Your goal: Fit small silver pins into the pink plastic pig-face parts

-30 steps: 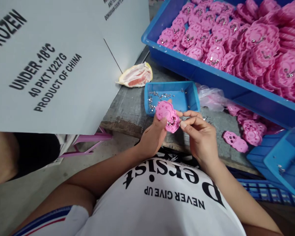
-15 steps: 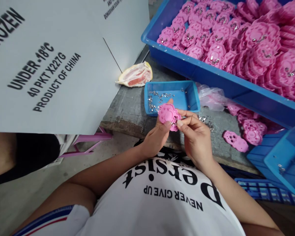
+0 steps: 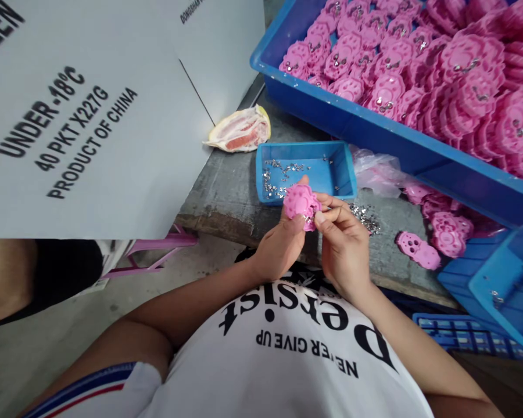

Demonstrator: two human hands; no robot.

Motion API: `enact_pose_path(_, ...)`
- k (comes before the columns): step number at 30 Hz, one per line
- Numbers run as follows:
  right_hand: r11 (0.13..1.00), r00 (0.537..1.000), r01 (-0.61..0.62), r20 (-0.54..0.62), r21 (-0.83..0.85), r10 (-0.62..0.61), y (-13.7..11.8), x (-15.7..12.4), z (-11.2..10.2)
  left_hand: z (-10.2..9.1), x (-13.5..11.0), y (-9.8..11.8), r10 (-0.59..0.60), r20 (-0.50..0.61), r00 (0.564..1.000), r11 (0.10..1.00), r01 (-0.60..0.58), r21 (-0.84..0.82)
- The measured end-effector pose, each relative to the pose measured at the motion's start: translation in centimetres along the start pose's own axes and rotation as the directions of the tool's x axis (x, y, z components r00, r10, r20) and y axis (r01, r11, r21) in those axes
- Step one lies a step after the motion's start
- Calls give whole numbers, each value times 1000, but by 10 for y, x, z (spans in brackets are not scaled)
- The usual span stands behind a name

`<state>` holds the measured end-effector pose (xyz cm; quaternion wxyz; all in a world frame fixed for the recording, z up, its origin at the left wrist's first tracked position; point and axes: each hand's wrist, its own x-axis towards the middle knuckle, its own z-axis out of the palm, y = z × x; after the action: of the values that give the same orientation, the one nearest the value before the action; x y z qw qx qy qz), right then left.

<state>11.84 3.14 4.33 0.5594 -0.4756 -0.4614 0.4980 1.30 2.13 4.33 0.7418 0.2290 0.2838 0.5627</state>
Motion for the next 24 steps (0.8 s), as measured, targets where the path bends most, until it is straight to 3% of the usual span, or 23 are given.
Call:
enact_pose_path(8, 999, 1000, 27, -12, 20, -27, 5, 2, 3, 3, 2, 3, 19, 24, 1000, 999, -18, -47)
enact_pose_path(15, 991, 999, -32, 21, 127, 30, 6, 0, 7, 7, 2, 11, -18, -54, 998, 997, 13, -79)
enact_pose_path(19, 1000, 1000, -9, 30, -26, 10, -7, 15, -7, -3, -3, 25, -17, -66, 998, 995, 10, -102)
enact_pose_path(21, 989, 998, 68, 14, -131, -66, -17, 38, -19, -11, -8, 34, -52, -56, 997, 995, 46, -90)
enact_pose_path(24, 924, 988, 138, 120, -356, -102, -27, 84, -36, -20, -15, 43, -121, -43, 992, 992, 120, -27)
